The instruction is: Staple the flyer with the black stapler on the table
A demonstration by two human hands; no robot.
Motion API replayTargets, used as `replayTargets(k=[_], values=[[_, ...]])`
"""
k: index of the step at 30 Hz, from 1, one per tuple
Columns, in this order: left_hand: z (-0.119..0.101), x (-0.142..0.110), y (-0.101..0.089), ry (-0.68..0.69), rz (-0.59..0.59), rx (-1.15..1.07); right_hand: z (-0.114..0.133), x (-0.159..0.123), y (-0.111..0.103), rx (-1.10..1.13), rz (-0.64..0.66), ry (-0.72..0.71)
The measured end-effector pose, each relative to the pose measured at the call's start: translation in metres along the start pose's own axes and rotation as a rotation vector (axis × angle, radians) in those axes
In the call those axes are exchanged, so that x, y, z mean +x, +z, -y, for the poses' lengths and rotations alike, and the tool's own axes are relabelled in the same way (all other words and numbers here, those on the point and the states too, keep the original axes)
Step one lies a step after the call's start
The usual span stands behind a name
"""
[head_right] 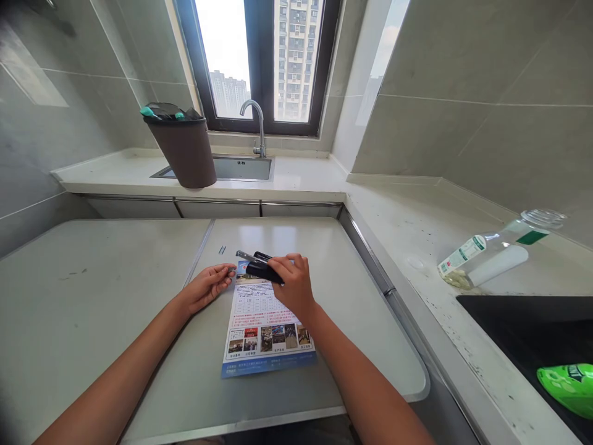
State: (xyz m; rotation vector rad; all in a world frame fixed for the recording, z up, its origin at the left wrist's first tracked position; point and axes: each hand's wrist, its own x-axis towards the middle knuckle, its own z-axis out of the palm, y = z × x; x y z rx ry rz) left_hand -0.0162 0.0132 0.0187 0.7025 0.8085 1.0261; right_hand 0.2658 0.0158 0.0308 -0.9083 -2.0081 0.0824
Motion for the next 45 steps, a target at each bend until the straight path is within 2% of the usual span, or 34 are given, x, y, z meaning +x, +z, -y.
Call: replayTargets(k=[1, 3, 6, 9, 14, 19, 21, 25, 27, 31, 37, 41, 43, 45], values=[[-0.001, 0.001, -0.001, 0.042, -0.034, 0.002, -0.004, 0.001, -0.001, 0.07, 0.0, 0.109], [-0.001, 0.003, -0.002, 0.132, -0.088, 0.019, -0.012, 0.001, -0.001, 0.225, 0.092, 0.286], [0.001, 0.004, -0.002, 0.259, -0.135, 0.087, -0.022, -0.001, -0.001, 0.36, 0.323, 0.387], [0.003, 0.004, 0.0, 0.335, -0.149, 0.203, -0.024, -0.004, 0.001, 0.382, 0.477, 0.354], [0.006, 0.0, 0.005, 0.367, -0.116, 0.422, -0.024, -0.005, 0.004, 0.374, 0.54, 0.302], [0.005, -0.007, 0.017, 0.454, -0.063, 0.606, -0.03, -0.002, -0.005, 0.374, 0.645, 0.197], [0.005, -0.009, 0.022, 0.519, -0.04, 0.676, -0.028, 0.001, -0.009, 0.379, 0.59, 0.141], [0.008, -0.012, 0.03, 0.637, -0.066, 0.797, -0.01, 0.007, -0.014, 0.339, 0.362, 0.037], [0.011, -0.013, 0.032, 0.652, -0.095, 0.815, 0.001, 0.008, -0.013, 0.299, 0.352, -0.046], [0.014, -0.013, 0.032, 0.662, -0.117, 0.816, 0.014, 0.007, -0.009, 0.293, 0.42, -0.158], [0.015, -0.013, 0.034, 0.655, -0.167, 0.791, 0.013, 0.006, -0.008, 0.301, 0.433, -0.185], [0.017, -0.014, 0.036, 0.656, -0.13, 0.782, 0.015, 0.005, -0.004, 0.278, 0.435, -0.196], [0.017, -0.014, 0.036, 0.644, -0.119, 0.77, 0.012, 0.006, -0.004, 0.29, 0.389, -0.162], [0.016, -0.013, 0.034, 0.634, -0.14, 0.772, 0.0, 0.009, -0.008, 0.287, 0.294, -0.069]])
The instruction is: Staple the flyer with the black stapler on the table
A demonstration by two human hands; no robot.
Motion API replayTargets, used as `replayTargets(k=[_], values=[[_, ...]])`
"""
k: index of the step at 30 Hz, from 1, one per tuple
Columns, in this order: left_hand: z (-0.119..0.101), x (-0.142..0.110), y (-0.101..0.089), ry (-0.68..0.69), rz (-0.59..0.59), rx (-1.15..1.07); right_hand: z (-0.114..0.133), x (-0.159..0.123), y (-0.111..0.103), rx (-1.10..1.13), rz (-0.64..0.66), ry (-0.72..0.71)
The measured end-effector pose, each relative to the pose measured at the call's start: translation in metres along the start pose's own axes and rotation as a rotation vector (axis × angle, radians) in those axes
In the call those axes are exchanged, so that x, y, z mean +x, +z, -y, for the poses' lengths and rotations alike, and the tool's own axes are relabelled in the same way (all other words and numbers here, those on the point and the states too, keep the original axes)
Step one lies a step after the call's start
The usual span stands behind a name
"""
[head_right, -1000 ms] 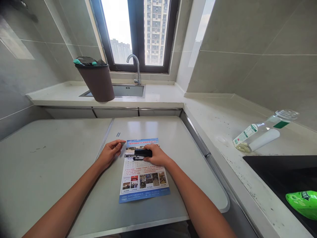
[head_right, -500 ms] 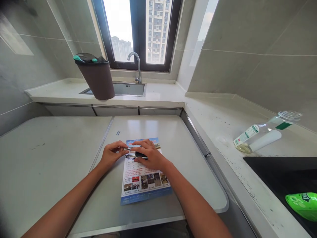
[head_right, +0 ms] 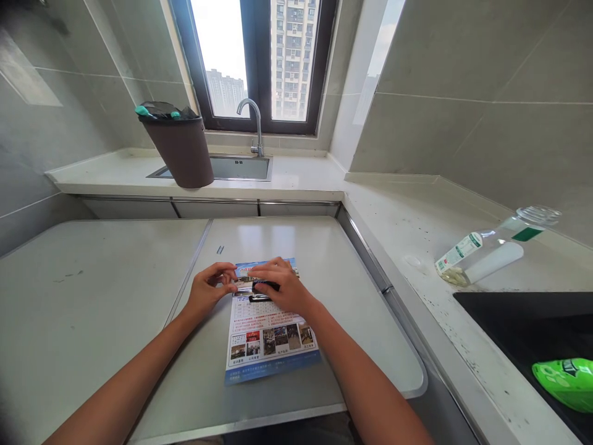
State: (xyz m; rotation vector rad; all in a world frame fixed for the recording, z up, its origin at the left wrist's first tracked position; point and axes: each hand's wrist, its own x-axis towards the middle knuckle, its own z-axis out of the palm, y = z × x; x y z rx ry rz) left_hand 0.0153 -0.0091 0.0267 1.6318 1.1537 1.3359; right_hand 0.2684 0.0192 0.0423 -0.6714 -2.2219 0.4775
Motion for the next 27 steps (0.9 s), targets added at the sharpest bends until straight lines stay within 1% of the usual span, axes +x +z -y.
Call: replayTargets(k=[1, 3, 4, 5, 7, 8, 10, 13, 18, 22, 24, 27], values=[[0.002, 0.001, -0.002, -0.003, -0.019, 0.034, -0.009, -0.001, -0.006, -0.019, -0.069, 0.066], [0.007, 0.005, -0.009, 0.012, -0.062, 0.189, -0.033, -0.005, -0.02, -0.123, -0.202, 0.25], [0.011, 0.008, -0.013, 0.03, -0.076, 0.301, -0.047, -0.009, -0.027, -0.21, -0.245, 0.355], [0.015, 0.011, -0.018, 0.054, -0.079, 0.419, -0.061, -0.014, -0.034, -0.302, -0.261, 0.463], [0.025, 0.016, -0.027, 0.101, -0.051, 0.628, -0.086, -0.026, -0.043, -0.422, -0.226, 0.638], [0.031, 0.019, -0.032, 0.118, -0.049, 0.705, -0.096, -0.031, -0.046, -0.455, -0.196, 0.699], [0.041, 0.023, -0.038, 0.12, -0.051, 0.833, -0.11, -0.039, -0.047, -0.495, -0.151, 0.767], [0.053, 0.026, -0.043, 0.092, -0.039, 0.962, -0.117, -0.043, -0.043, -0.526, -0.133, 0.787], [0.065, 0.026, -0.041, 0.039, 0.04, 1.071, -0.119, -0.04, -0.04, -0.548, -0.141, 0.807], [0.069, 0.025, -0.038, -0.023, 0.087, 1.1, -0.118, -0.038, -0.038, -0.533, -0.246, 0.748], [0.069, 0.025, -0.039, -0.016, 0.073, 1.095, -0.117, -0.037, -0.036, -0.498, -0.264, 0.703], [0.065, 0.027, -0.04, 0.043, 0.039, 1.066, -0.118, -0.037, -0.034, -0.459, -0.217, 0.665]])
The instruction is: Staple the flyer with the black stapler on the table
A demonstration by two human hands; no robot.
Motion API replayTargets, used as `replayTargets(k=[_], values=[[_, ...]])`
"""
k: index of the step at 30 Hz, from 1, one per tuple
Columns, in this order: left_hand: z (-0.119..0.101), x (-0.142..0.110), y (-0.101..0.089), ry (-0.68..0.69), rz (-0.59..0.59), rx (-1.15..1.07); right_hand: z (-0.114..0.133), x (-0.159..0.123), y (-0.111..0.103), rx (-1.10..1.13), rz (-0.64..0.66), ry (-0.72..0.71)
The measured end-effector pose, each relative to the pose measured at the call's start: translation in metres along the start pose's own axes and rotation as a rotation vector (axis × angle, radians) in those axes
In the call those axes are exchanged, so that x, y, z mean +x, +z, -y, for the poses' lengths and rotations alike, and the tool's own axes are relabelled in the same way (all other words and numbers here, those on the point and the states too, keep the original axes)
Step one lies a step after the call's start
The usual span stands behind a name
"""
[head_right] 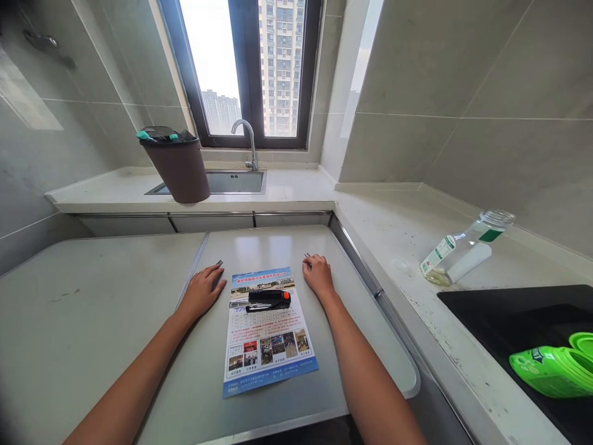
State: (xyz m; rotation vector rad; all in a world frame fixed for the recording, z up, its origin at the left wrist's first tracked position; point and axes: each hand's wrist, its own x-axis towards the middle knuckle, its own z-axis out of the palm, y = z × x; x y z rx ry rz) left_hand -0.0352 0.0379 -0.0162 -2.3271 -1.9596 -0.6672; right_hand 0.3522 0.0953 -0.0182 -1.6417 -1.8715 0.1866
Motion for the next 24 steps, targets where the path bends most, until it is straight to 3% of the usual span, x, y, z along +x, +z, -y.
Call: replayTargets(k=[10, 18, 21, 24], values=[[-0.001, 0.002, -0.006, 0.039, -0.04, -0.063, -0.001, 0.0, 0.002, 0.02, -0.012, -0.028], [0.008, 0.003, 0.012, -0.099, -0.036, -0.077, 0.033, -0.012, -0.023, 0.227, -0.141, -0.244], [0.008, 0.001, 0.012, -0.092, -0.029, -0.104, 0.053, -0.022, -0.035, 0.351, -0.06, -0.38], [0.007, -0.001, 0.008, -0.055, -0.028, -0.178, 0.072, -0.032, -0.036, 0.558, 0.145, -0.505]])
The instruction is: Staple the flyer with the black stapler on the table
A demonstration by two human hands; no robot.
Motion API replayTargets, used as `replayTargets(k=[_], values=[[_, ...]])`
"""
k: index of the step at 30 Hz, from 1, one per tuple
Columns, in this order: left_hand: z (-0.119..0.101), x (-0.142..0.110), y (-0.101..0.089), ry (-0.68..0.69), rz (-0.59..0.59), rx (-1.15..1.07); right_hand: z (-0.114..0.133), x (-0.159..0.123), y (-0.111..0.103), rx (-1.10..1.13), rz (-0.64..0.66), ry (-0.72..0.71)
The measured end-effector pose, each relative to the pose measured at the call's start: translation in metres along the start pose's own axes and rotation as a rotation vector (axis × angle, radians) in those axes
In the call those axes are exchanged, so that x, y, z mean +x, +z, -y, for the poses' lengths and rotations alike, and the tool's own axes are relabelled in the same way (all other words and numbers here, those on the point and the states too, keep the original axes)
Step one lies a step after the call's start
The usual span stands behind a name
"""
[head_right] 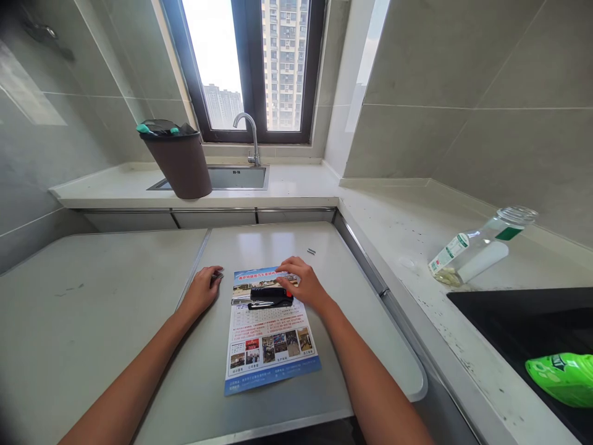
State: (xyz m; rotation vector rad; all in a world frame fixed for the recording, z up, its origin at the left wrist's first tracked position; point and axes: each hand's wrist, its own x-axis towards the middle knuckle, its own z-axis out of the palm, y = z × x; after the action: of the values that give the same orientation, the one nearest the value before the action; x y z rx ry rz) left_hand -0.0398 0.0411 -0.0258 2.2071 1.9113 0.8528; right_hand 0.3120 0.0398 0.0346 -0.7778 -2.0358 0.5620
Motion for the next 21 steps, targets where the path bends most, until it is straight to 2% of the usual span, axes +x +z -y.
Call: replayTargets(k=[3, 7, 9, 13, 17, 21], values=[[-0.004, -0.002, -0.006, 0.015, 0.002, -0.038, 0.008, -0.001, 0.014, 0.162, 0.189, -0.027], [-0.018, -0.004, -0.013, 0.05, -0.022, -0.121, 0.007, -0.004, 0.028, 0.125, 0.352, -0.026], [-0.028, -0.006, -0.018, 0.057, -0.024, -0.2, 0.005, -0.006, 0.031, 0.095, 0.364, -0.032], [-0.052, -0.012, -0.029, 0.087, 0.068, -0.364, -0.003, -0.008, 0.033, 0.063, 0.361, -0.039], [-0.071, -0.02, -0.035, 0.184, 0.178, -0.407, -0.009, -0.008, 0.036, 0.054, 0.364, -0.042], [-0.077, -0.024, -0.039, 0.265, 0.289, -0.434, -0.011, -0.008, 0.037, 0.064, 0.358, -0.054]])
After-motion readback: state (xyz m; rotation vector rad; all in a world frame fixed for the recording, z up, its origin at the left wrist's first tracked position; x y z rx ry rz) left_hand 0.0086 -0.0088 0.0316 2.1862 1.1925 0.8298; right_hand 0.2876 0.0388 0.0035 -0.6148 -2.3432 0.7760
